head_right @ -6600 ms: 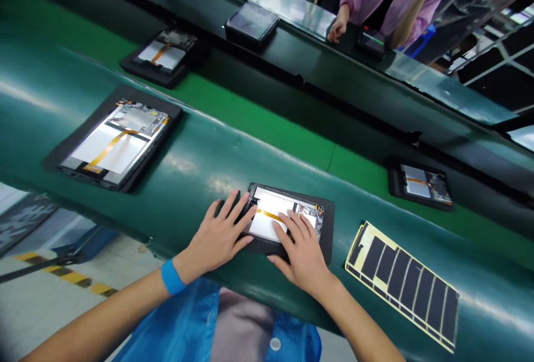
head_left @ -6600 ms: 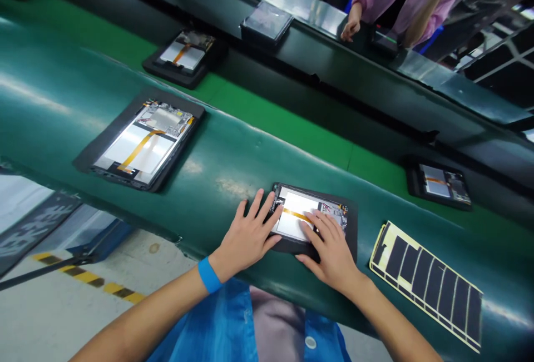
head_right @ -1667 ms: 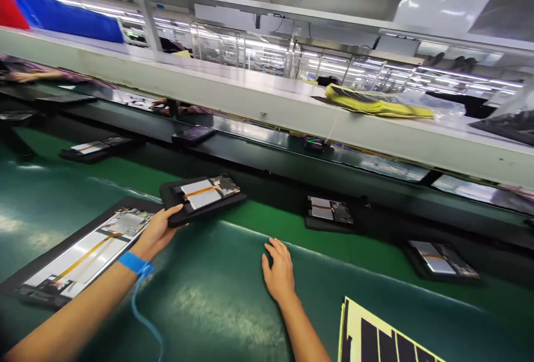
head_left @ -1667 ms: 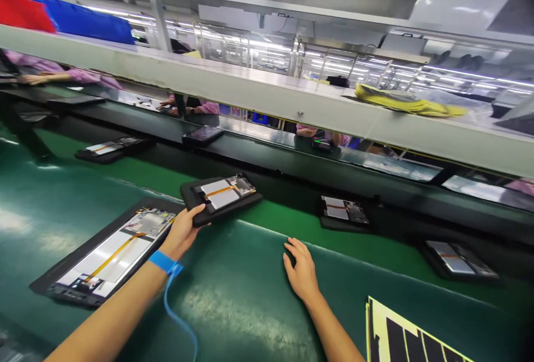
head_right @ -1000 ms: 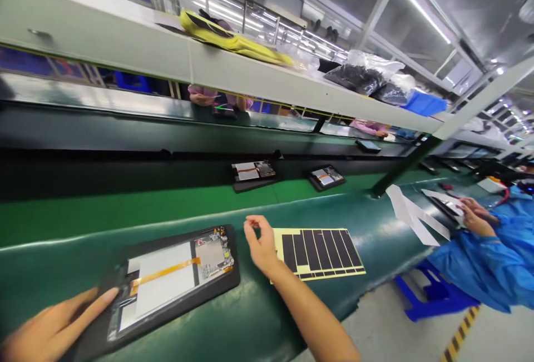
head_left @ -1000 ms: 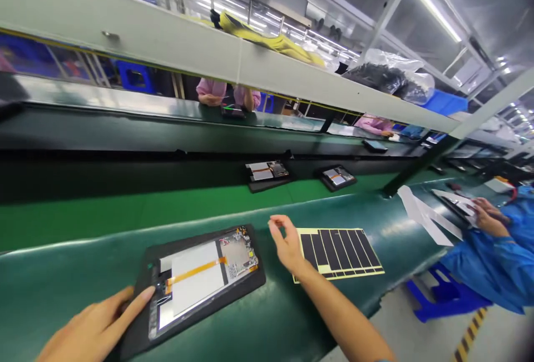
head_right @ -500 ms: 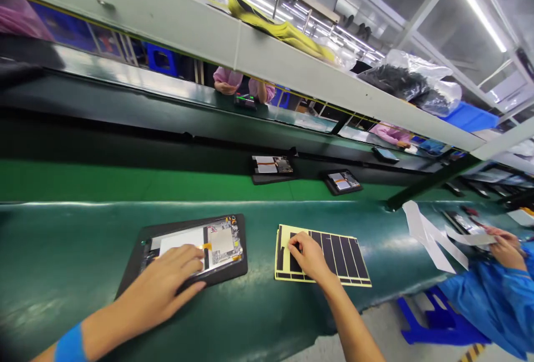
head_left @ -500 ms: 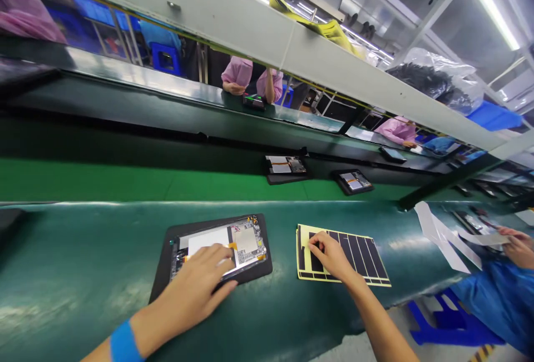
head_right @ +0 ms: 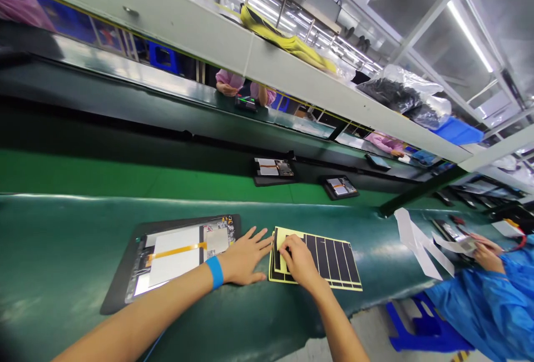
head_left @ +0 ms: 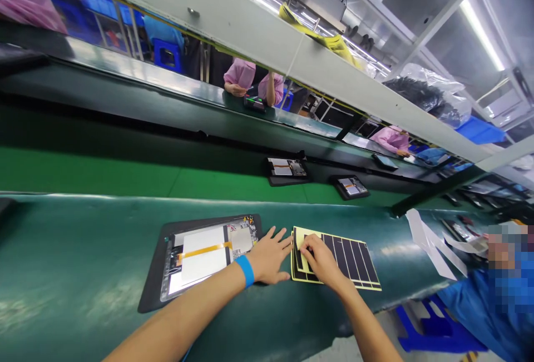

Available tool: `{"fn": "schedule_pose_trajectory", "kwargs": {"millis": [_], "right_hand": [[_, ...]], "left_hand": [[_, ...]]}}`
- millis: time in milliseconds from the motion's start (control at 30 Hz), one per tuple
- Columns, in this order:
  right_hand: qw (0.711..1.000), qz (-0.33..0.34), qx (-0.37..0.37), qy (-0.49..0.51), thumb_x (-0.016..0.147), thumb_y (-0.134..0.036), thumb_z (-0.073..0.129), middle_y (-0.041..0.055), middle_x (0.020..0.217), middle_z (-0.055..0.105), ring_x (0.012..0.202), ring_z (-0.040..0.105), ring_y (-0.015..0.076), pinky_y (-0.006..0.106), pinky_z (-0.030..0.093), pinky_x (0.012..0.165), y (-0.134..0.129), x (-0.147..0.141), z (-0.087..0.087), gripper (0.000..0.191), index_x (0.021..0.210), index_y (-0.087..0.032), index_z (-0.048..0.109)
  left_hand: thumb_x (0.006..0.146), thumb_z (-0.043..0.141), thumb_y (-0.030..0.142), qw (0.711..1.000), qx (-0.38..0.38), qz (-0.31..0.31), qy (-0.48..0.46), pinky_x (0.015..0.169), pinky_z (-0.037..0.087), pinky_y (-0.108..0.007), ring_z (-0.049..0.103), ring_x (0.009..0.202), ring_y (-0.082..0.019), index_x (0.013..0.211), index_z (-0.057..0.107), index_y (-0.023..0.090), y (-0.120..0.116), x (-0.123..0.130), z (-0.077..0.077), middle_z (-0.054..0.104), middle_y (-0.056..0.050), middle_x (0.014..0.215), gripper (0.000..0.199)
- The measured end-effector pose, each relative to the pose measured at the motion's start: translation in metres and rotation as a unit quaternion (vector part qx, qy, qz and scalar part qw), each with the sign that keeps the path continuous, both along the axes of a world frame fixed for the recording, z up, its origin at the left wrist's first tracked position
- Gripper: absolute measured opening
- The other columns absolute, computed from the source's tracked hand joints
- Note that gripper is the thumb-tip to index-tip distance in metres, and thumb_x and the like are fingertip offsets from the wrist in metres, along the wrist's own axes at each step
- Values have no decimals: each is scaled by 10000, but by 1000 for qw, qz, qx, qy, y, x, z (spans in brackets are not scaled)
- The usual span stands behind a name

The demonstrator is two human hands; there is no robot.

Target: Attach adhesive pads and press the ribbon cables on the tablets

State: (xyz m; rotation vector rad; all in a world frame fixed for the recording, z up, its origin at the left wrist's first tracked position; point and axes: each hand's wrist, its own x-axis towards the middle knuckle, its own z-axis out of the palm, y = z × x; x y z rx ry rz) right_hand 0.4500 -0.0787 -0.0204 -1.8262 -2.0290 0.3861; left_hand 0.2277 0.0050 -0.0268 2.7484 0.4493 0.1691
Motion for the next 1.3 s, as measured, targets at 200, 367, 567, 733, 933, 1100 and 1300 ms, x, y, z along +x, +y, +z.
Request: {"fn": "schedule_pose_trajectory", "kwargs": {"millis": [200,367,567,733,933,1100,1300], "right_hand": [[999,16,33,-8,1016,-234,475,65,1002,612,965,599,214,362,491,888,-18,1,6,132,905,-238,547],[998,34,46,-20,1023,-223,459,57,985,620,928,613,194,331,512,849,-19,-6,2,136,913,-239,538],[995,43,62,-63,1010,-195,485,63,1013,657,929,626,217,375,490,844,-37,-12,19,128,934,-235,580],[985,54,115,-119,1009,-180,494,61,1002,670,925,644,218,384,494,854,-66,-16,52,134,947,-243,596],[991,56,102,-69,991,-187,518,72,1019,659,936,651,234,376,535,812,-89,-28,99,112,960,-274,580],[993,110,44,-14,999,-217,525,71,1054,660,986,660,226,354,568,832,-83,-55,114,101,963,-284,592],[985,165,51,-24,995,-217,545,58,1062,663,1000,641,217,361,531,869,-43,-92,99,87,948,-267,599]], "left_hand": [[949,536,514,997,18,44,-53,1208,204,-643,386,1458,-416,1458,507,107,-6,0,7,475,-218,1545,652],[978,471,421,998,24,-9,-59,1220,169,-655,307,1514,-389,1516,457,139,-6,9,6,415,-173,1605,608],[989,459,375,1000,-8,-12,-24,1205,148,-720,334,1501,-413,1464,540,146,-3,12,-5,423,-155,1600,534],[965,489,333,998,-51,-10,-43,1221,74,-714,291,1522,-409,1458,548,141,-5,10,-6,410,-165,1605,533],[930,499,293,981,-168,15,-96,1216,36,-721,235,1546,-400,1460,536,134,-1,12,-2,380,-182,1618,555],[1063,203,421,925,-339,41,-164,1235,296,-494,334,1525,-254,1560,392,149,-1,5,19,376,-150,1633,598],[993,-170,578,776,-598,-22,-200,1049,506,-393,664,1219,-219,1396,572,106,-34,-41,30,685,-172,1318,967]]}}
